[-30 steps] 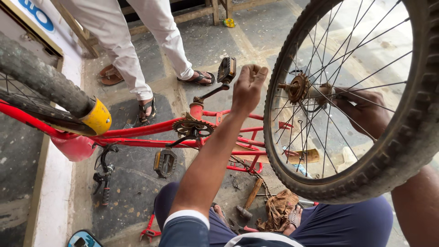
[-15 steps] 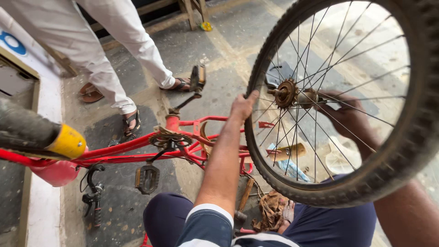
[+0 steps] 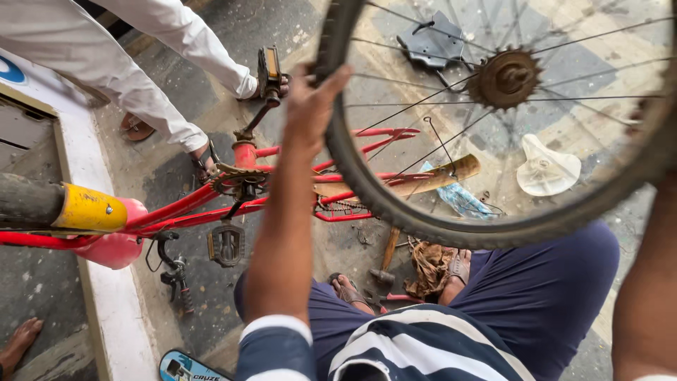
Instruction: The person is repairing a bicycle wheel by hand. They are seen adjusting the spokes and the hub of the rear wheel, which is removed from the frame. The person uses a thin metal tool to manipulate the components of the wheel hub.
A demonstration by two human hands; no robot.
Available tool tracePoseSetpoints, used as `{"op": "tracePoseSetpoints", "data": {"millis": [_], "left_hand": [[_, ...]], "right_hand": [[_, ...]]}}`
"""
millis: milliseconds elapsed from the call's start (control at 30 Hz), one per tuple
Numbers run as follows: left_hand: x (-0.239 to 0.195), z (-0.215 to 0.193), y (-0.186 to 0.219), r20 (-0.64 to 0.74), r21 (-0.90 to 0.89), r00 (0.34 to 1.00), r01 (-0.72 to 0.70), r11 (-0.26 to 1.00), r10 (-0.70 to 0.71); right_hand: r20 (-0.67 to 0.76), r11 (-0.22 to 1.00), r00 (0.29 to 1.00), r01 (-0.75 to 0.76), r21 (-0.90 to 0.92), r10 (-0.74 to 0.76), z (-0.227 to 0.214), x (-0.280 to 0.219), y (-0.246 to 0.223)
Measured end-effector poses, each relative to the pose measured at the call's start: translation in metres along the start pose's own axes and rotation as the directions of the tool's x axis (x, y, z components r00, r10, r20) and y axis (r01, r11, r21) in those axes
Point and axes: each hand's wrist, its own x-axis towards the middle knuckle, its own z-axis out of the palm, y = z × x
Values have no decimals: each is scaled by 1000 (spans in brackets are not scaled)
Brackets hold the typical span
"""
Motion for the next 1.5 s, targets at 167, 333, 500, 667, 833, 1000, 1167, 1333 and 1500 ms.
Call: {"op": "tracePoseSetpoints", "data": {"millis": [167,333,500,667,833,1000,1167,1333,1500], "left_hand": [[-76,-34,68,-64,-128,982,-184,975,177],[-136,-61,104,-193,-100,926,-347,932,324],[-166,-54,127,-337,21,838,-449,893,429],[-162,-38,126,-387,147,774,-485,862,501],[-164,-30,123,-395,187,752,-496,848,527],[-168,-18,125,-356,209,744,-527,824,566],[-164,-25,125,-359,160,760,-522,838,542],[-162,-36,119,-387,185,756,-498,847,528],[-159,-41,115,-422,220,740,-477,851,524]], "right_hand": [[291,923,951,-16,385,-105,128,-17,-21],[334,876,917,32,481,-216,219,-27,-45],[177,467,493,868,-171,-852,280,-56,-111],[226,382,375,924,-15,-899,311,-183,-130],[679,142,367,920,-364,-636,360,-220,-164],[752,7,541,813,-582,-377,388,-207,-167],[706,554,274,809,198,-653,339,-226,-113],[769,889,610,439,-128,-190,247,-171,-68],[713,-218,549,704,-676,-436,208,-121,-49]]}}
